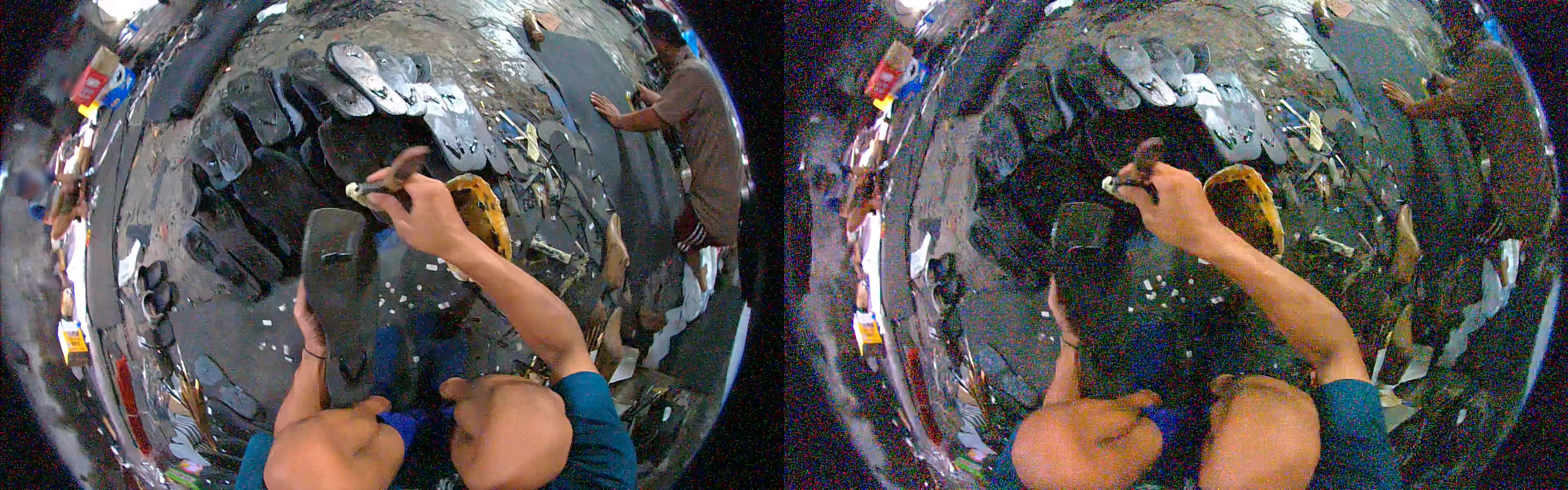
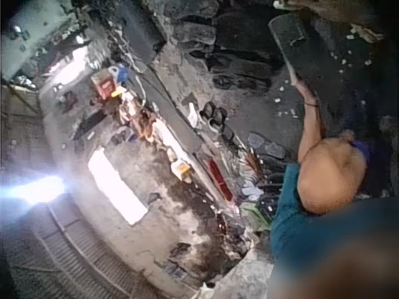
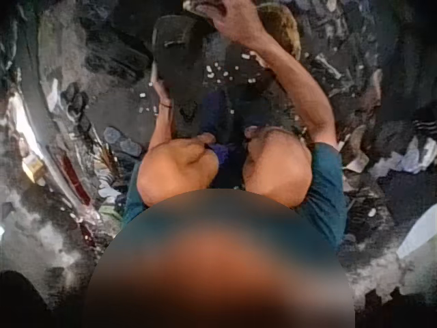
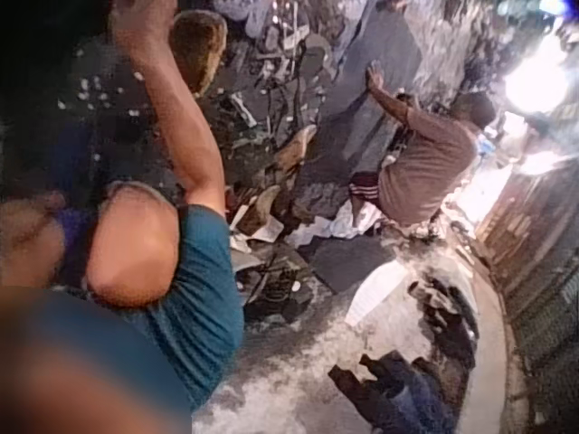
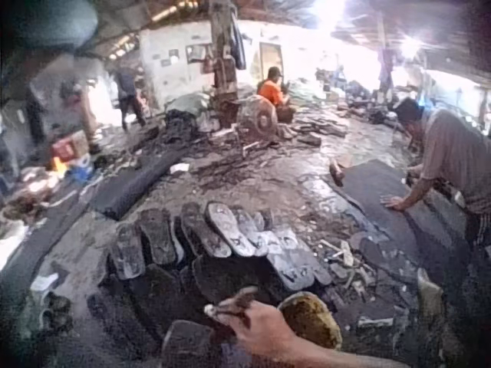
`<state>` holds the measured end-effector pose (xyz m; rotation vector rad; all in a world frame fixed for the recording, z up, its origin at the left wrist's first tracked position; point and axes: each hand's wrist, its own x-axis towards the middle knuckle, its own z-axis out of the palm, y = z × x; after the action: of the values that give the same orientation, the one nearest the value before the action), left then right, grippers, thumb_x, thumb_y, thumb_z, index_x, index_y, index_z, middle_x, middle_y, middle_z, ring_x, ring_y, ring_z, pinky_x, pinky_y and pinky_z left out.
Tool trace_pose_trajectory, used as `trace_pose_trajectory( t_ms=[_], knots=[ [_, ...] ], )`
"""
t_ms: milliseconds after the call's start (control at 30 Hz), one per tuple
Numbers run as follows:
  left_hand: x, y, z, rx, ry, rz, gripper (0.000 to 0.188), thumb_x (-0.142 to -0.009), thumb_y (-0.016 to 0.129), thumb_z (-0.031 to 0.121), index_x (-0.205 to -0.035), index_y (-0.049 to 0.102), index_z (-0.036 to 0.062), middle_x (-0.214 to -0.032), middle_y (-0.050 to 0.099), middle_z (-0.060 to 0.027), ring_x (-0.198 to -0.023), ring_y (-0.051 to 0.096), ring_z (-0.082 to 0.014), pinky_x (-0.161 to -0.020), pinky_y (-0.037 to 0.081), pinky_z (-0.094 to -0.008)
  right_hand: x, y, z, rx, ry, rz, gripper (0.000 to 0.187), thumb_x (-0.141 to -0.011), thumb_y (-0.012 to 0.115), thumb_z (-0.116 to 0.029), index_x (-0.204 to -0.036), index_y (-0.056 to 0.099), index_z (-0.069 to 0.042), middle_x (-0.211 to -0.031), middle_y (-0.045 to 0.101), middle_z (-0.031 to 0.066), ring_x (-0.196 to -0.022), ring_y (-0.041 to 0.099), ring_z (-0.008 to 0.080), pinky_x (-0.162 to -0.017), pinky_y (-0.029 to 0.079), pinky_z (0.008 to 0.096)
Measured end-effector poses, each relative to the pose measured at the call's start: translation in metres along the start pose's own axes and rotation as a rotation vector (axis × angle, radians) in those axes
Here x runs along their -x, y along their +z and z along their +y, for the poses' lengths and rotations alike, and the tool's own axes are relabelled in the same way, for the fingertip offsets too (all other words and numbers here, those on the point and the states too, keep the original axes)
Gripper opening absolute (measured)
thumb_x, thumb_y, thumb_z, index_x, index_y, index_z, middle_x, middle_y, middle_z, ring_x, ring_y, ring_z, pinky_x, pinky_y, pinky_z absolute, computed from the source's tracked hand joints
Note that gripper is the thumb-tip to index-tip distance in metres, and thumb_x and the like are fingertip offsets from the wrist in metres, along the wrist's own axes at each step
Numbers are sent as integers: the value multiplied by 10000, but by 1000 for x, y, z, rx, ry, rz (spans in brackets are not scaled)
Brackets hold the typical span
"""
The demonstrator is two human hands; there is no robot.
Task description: The person repeatedly applies a yellowish adhesive from a small container onto the soles of black flip-flops using a brush. The person works on multiple flip-flops one at a time, dipping the brush into the container and spreading the adhesive across the sole surface.
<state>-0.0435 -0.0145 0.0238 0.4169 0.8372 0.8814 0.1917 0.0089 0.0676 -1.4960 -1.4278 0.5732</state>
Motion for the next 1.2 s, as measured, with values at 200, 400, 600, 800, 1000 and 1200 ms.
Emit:
trace_pose_trajectory(
  t_ms=[200, 400, 600, 800, 1000, 1200],
  knots=[
    [-22, -27, 9, 217, 35, -65, 614, -1017, 333, 448, -1418, 458, 0, -1385, 542, -224, -1212, 578, -368, -1048, 461, -480, 70, 16, -50, -348, -166, -231, 303, -767, 712, -25, -1056, 703, -115, -1029, 726, 125, -985, 693, 302, -860, 533, 423],
    [1, 7, -13, -130, 50, -38, 662, -987, 355, 495, -1439, 444, 20, -1401, 538, -186, -1251, 545, -374, -1087, 423, -499, -4, 8, -8, -3, -102, 133, 176, -891, 681, -76, -1061, 668, -31, -943, 716, 119, -872, 695, 257, -789, 542, 380],
    [-8, -16, 0, 83, 11, -105, 618, -1015, 317, 445, -1433, 442, 8, -1395, 536, -201, -1244, 562, -353, -1061, 457, -494, 0, 3, -8, -137, -241, 103, 206, -853, 732, -141, -1040, 700, -62, -964, 721, 153, -892, 705, 342, -776, 557, 408],
    [-42, -16, 15, -101, 216, 247, 596, -1019, 300, 384, -1421, 442, -31, -1404, 529, -218, -1280, 528, -377, -1108, 396, -515, 73, 22, -16, -255, -174, -172, 235, -799, 707, -36, -1028, 702, -86, -1046, 719, 107, -997, 675, 309, -884, 527, 394],
    [-25, -172, -16, -136, 266, 353, 516, -1029, 333, 365, -1330, 526, -7, -1311, 587, -133, -1158, 584, -291, -1032, 440, -428, 103, -15, -7, -222, 189, -259, 235, -817, 791, -160, -1026, 731, -71, -1024, 735, 82, -981, 684, 210, -886, 532, 365],
    [110, -171, -52, -95, -61, 468, 492, -1023, 349, 371, -1273, 558, 3, -1212, 607, -122, -1057, 593, -277, -952, 462, -422, 99, -71, 138, 556, 276, 144, 349, -834, 750, -360, -993, 716, -51, -944, 714, 178, -893, 687, 371, -809, 545, 439]
  ],
)
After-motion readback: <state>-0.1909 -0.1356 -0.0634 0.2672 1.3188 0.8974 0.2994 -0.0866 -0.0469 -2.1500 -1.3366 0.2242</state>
